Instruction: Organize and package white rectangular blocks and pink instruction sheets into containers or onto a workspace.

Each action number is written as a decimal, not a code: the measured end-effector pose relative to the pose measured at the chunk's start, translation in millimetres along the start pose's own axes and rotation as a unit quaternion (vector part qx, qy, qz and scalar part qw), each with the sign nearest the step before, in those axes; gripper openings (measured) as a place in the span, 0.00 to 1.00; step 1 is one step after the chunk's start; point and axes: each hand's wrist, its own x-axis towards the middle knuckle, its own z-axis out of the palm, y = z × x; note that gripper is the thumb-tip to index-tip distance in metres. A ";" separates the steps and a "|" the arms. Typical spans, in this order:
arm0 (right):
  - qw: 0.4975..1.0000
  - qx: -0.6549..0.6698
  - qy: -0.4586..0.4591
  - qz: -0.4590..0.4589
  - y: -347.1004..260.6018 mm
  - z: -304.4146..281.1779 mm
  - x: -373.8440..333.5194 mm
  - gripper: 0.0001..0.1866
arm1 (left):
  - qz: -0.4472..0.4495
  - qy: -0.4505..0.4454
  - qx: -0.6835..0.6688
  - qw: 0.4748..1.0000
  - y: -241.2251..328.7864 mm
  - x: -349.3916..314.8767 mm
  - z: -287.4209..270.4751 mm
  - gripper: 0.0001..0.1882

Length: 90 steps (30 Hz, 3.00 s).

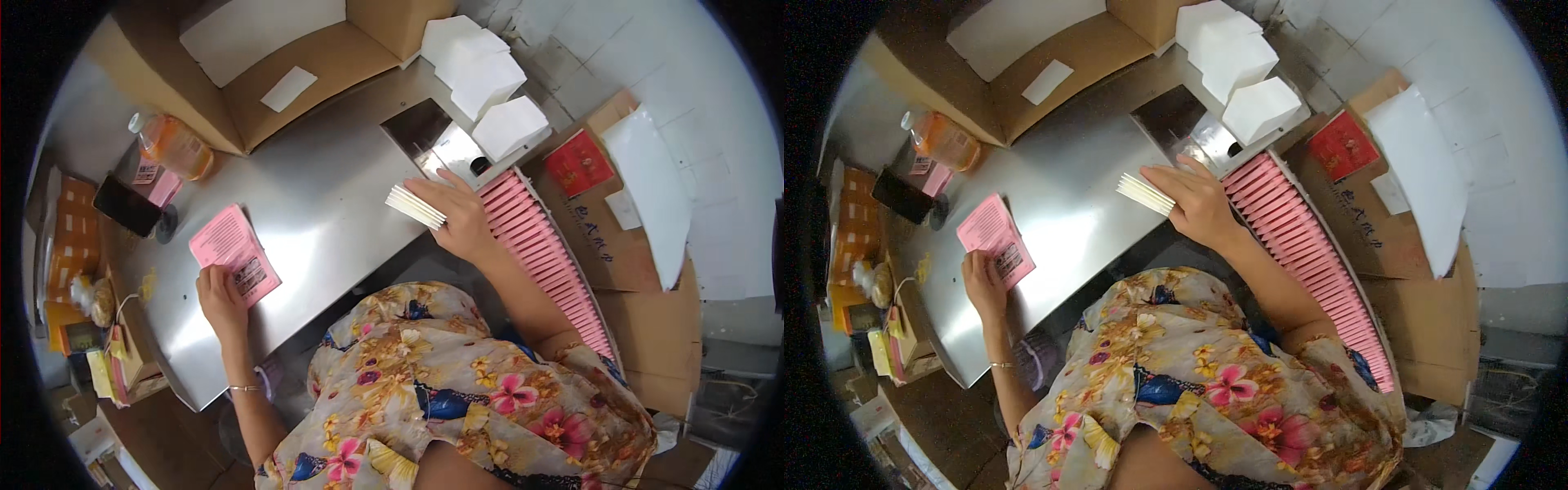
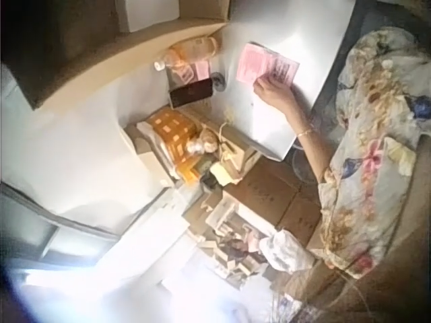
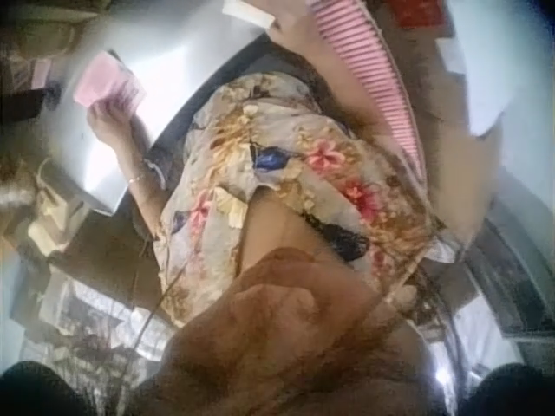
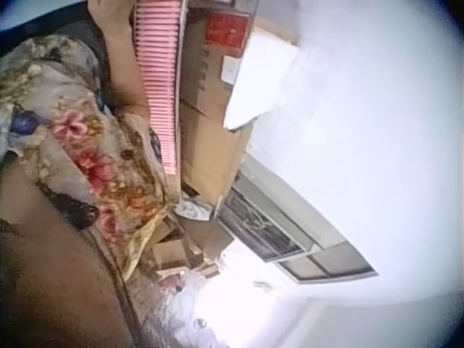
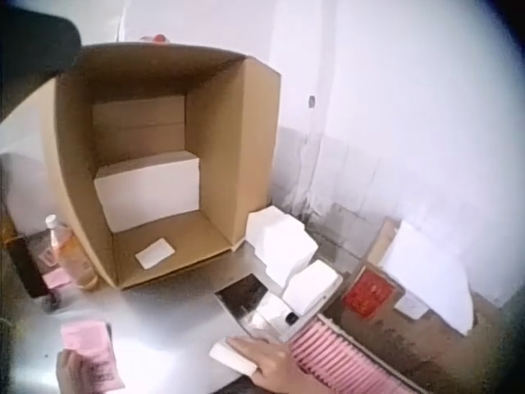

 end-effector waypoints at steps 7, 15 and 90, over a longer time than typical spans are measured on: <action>1.000 -0.003 0.004 0.007 1.0 -0.8 -14.8 0.27 | 0.063 0.161 -0.119 0.978 74.1 31.3 4.7 0.03; 0.994 0.010 0.092 0.058 3.7 -6.1 -14.3 0.25 | 0.189 -0.105 -0.219 0.951 166.2 21.3 57.9 0.10; 0.944 -0.051 -0.323 -0.049 53.9 65.5 61.6 0.08 | 0.204 -0.020 -0.170 0.964 196.8 47.0 61.5 0.41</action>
